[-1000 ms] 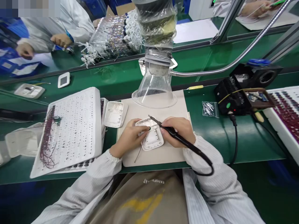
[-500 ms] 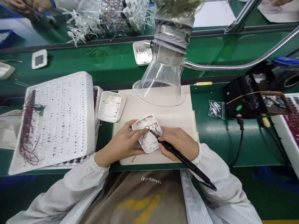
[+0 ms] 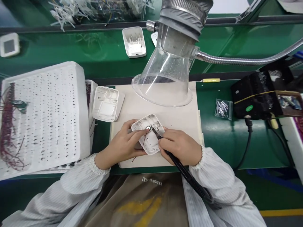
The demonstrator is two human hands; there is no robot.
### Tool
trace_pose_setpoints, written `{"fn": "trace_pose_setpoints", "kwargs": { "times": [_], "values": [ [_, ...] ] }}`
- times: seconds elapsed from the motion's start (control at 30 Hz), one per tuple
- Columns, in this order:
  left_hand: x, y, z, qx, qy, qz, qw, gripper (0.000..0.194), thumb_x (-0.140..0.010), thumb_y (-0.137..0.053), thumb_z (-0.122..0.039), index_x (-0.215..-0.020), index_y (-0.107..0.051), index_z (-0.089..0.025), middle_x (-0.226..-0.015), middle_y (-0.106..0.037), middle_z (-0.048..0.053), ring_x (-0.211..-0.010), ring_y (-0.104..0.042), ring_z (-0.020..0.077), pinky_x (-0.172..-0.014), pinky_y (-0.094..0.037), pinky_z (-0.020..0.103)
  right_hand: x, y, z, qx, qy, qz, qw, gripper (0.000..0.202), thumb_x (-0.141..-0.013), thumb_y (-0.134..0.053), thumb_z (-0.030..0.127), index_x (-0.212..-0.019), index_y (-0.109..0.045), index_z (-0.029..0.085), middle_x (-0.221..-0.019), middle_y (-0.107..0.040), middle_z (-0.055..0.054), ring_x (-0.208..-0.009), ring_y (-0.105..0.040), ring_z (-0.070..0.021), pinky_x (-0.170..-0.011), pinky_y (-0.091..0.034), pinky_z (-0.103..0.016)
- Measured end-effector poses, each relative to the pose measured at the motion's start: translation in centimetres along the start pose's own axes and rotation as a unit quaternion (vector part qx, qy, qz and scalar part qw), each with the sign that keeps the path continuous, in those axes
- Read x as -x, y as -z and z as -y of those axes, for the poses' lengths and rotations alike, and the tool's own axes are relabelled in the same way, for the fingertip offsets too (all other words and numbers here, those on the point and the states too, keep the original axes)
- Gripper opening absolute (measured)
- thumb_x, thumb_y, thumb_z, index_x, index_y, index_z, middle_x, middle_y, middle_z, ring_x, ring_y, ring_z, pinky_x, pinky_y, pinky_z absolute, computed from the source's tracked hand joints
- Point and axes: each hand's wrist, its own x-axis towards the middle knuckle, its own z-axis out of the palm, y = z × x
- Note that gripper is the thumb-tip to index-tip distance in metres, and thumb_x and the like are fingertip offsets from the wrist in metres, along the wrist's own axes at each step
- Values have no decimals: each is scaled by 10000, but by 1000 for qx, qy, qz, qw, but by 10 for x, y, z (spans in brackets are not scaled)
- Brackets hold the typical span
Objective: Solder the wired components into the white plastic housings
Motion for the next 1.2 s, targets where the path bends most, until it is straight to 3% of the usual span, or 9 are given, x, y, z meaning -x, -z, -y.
{"fn": "trace_pose_setpoints", "kwargs": {
  "times": [0.27,0.5,1.2],
  "values": [
    [-1,0,1,-7,-11,5,1000,719,-810,-781,-484,-1378,-494,-151,-1146,-689,151,-1310,-446,448,-1036,-466,641,0,0,-1,32,7,19,999,191,-945,-490,144,-769,-513,215,-716,-459,0,-663,-439,-159,-641,-482,-299],
    [-2,1,0,-3,-8,2,1000,709,-812,-777,-493,-1373,-502,-160,-1157,-684,160,-1312,-444,451,-1011,-479,643,3,-3,-3,43,13,25,999,214,-951,-490,146,-747,-499,213,-716,-419,5,-659,-392,-157,-599,-401,-305],
    [-2,1,0,-12,-13,2,1000,702,-829,-757,-491,-1342,-500,-86,-1156,-678,174,-1305,-390,465,-1004,-482,637,0,-3,1,60,33,20,997,257,-967,-455,122,-723,-482,201,-708,-356,19,-641,-299,-145,-597,-332,-285]
  ]
}}
